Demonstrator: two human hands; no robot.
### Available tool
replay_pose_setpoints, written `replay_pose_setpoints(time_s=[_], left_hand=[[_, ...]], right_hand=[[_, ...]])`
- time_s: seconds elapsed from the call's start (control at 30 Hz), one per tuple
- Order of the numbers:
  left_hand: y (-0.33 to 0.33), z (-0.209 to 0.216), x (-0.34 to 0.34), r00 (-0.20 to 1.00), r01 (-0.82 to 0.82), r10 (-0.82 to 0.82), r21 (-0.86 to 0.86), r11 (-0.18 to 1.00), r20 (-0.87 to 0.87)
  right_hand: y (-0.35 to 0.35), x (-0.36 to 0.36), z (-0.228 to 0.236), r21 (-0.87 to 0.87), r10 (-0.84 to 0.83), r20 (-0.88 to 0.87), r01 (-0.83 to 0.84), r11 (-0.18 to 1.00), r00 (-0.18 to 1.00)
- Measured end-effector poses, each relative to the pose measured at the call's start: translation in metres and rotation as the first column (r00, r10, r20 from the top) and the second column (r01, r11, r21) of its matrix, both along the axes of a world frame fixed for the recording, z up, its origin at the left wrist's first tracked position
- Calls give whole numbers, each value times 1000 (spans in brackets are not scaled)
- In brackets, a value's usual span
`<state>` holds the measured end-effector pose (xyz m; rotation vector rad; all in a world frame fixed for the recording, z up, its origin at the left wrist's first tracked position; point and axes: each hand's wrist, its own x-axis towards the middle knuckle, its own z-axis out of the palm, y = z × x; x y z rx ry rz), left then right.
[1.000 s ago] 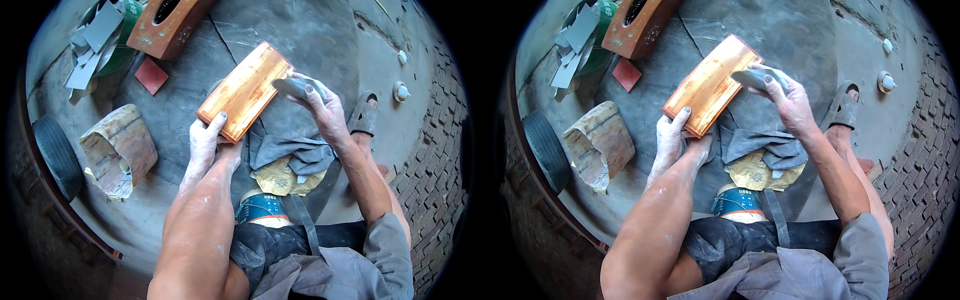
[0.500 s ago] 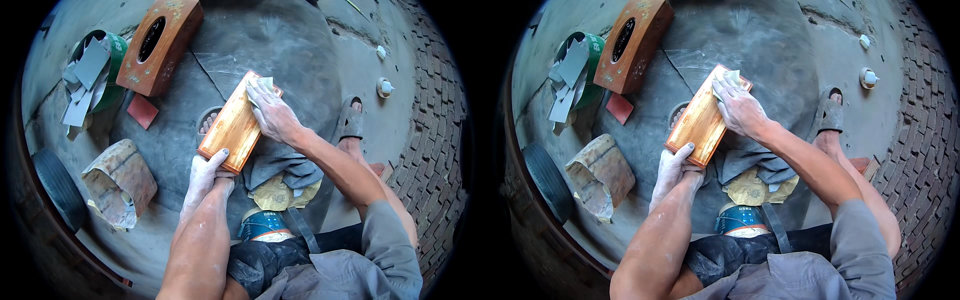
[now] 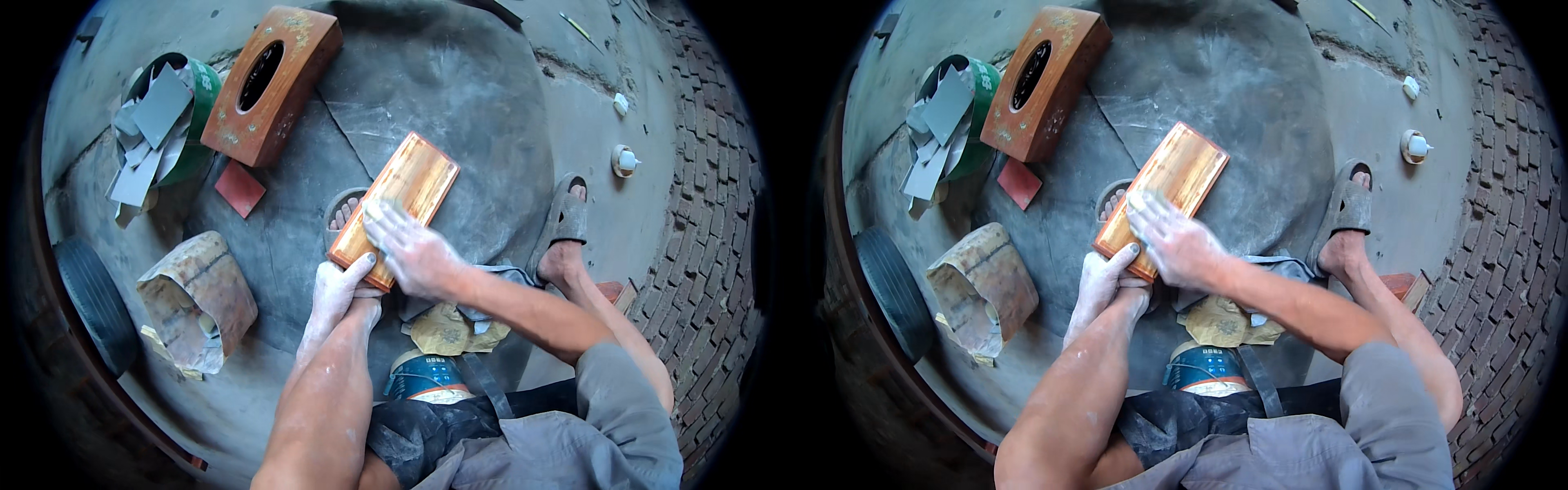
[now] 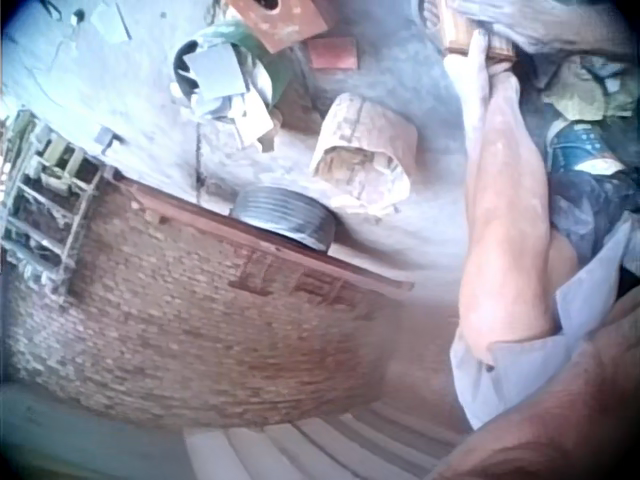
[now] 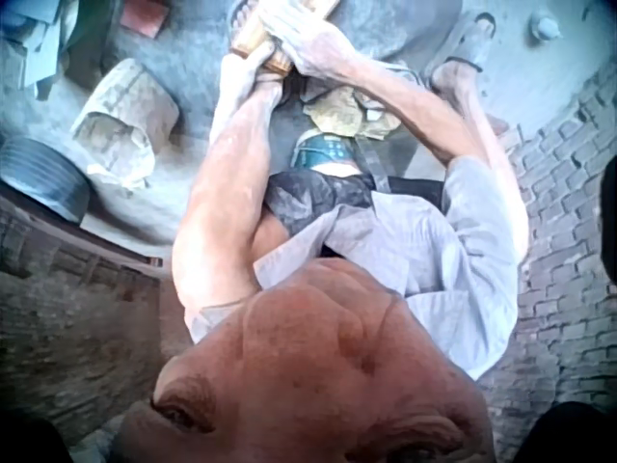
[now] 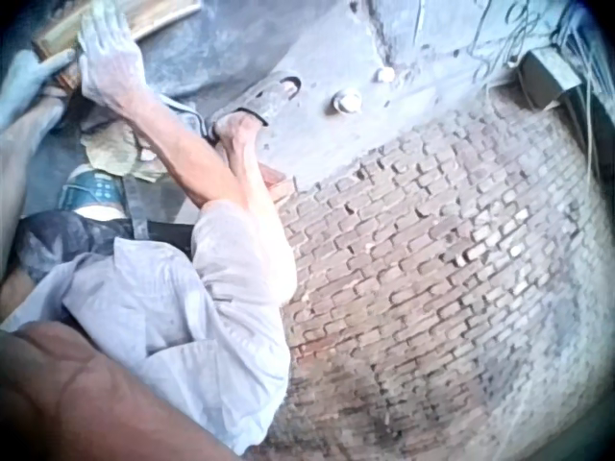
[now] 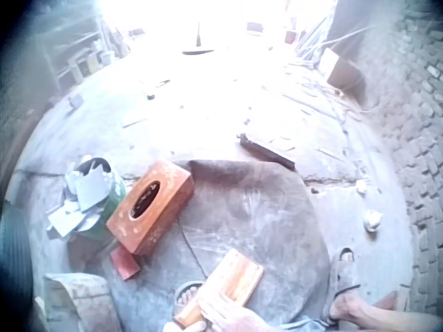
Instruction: The person sits on the floor and sands a small rectangular wooden block using sandpaper. They repeatedly rub the sandpaper over the block's surfaces and edges, occasionally switching sides and adjusting grip.
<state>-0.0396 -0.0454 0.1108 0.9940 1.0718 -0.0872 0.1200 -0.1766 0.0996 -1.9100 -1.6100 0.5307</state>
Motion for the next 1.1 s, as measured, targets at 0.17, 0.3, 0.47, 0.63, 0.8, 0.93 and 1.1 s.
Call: replay_pose_setpoints(time_s=[0.17, 0.3, 0.47, 0.63, 0.8, 0.93, 1.1], left_hand=[[2, -1, 5, 995, 90, -89, 14, 996, -34], [4, 8, 6, 999, 30, -31, -36, 999, -26], [4, 5, 9, 998, 66, -66, -36, 997, 0], [-2, -25, -19, 991, -78, 100, -211, 974, 94], [-4, -14, -21, 904, -247, 393, -543, 803, 171], [-10, -10, -27, 877, -287, 440, -523, 802, 194], [-9, -21, -28, 863, -299, 462, -531, 793, 205]], right_hand=[[27, 72, -33, -163, -316, 89, 327, 931, 944], [14, 7, -2, -25, -53, 25, 53, 998, 998], [26, 70, -51, -122, -394, 183, 418, 900, 901], [0, 14, -1, -60, 175, -9, -175, 983, 985], [9, 64, -21, -128, 9, 2, -8, 992, 1000], [24, -8, 12, 64, 277, -154, -271, 961, 948], [-18, -3, 19, -46, 387, -98, -392, 919, 917]])
